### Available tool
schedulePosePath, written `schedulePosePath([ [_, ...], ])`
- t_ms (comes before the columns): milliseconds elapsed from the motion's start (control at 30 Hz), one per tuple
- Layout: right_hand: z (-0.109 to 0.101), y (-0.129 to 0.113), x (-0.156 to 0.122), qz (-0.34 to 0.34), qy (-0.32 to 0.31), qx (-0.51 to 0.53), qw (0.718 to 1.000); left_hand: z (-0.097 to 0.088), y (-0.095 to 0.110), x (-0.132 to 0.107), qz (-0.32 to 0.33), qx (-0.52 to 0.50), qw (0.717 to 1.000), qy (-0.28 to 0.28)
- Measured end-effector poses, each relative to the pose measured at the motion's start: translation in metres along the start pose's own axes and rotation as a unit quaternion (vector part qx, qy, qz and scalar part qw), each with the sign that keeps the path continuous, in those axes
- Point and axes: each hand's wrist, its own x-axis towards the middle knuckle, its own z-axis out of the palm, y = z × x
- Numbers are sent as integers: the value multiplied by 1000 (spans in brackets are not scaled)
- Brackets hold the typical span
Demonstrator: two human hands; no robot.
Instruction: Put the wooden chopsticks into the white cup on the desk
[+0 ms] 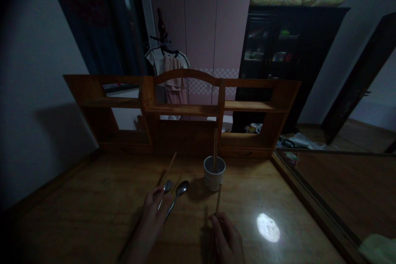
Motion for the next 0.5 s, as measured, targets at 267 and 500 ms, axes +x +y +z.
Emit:
schedulePosePath([
  [267,0,1,0,5,-22,-4,1000,3,-12,2,18,-50,999,10],
  [500,-4,7,2,-6,-46,-40,998,-20,5,7,65,-102,989,84],
])
